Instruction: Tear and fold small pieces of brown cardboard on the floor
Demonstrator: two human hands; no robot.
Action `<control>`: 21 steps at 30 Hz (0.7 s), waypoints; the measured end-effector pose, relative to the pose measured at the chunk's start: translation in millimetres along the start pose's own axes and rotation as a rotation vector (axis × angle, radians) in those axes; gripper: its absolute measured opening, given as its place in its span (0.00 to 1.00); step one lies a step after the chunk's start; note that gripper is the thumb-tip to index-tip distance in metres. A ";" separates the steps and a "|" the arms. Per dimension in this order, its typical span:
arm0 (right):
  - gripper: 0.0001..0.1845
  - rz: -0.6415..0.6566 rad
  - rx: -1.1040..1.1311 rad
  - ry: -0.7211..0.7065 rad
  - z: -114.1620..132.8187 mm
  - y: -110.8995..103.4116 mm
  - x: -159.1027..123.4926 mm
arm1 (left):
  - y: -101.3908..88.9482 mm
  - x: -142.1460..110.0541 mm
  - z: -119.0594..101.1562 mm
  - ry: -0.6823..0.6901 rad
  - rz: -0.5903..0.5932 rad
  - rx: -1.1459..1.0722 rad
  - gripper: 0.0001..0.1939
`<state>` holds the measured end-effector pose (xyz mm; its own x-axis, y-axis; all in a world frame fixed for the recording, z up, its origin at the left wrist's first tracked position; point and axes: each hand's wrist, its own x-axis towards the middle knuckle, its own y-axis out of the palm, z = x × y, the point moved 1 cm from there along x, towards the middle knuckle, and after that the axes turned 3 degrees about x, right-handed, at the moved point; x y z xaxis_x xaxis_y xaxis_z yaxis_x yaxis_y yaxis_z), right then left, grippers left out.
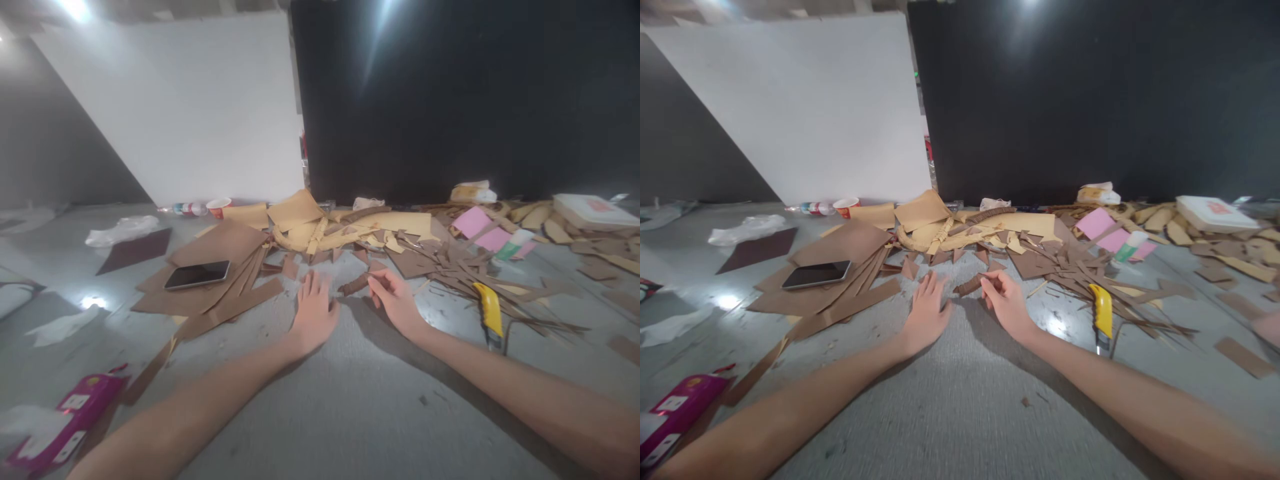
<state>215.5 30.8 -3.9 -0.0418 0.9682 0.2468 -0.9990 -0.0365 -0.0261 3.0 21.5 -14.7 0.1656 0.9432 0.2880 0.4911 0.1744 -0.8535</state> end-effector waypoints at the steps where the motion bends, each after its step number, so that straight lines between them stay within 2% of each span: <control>1: 0.19 0.003 0.000 -0.001 -0.5 -0.2 -0.1 | 0.7 -0.8 -1.1 0.035 0.038 0.039 0.29; 5: 0.19 -0.013 0.003 0.011 -0.5 -0.7 -0.3 | -1.9 -2.2 -7.7 0.157 0.060 0.054 0.26; 11: 0.18 -0.055 -0.018 0.029 -0.7 -0.2 1.7 | -4.3 -1.0 -9.2 0.187 0.016 -0.111 0.25; 15: 0.15 -0.054 -0.006 -0.003 -2.8 0.2 2.5 | 2.5 -0.1 -0.3 0.147 -0.016 -0.169 0.31; 18: 0.10 0.031 -0.107 -0.080 -1.0 0.4 -3.7 | 8.5 0.4 7.0 0.094 -0.006 -0.220 0.33; 21: 0.09 0.189 -0.337 -0.244 3.8 2.5 -15.4 | 11.1 0.2 8.8 0.107 0.020 -0.237 0.31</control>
<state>213.6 14.9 -4.1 -0.2657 0.8641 0.4274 -0.9142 -0.0851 -0.3962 0.8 26.1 -27.9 0.2605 0.9083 0.3273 0.6717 0.0730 -0.7373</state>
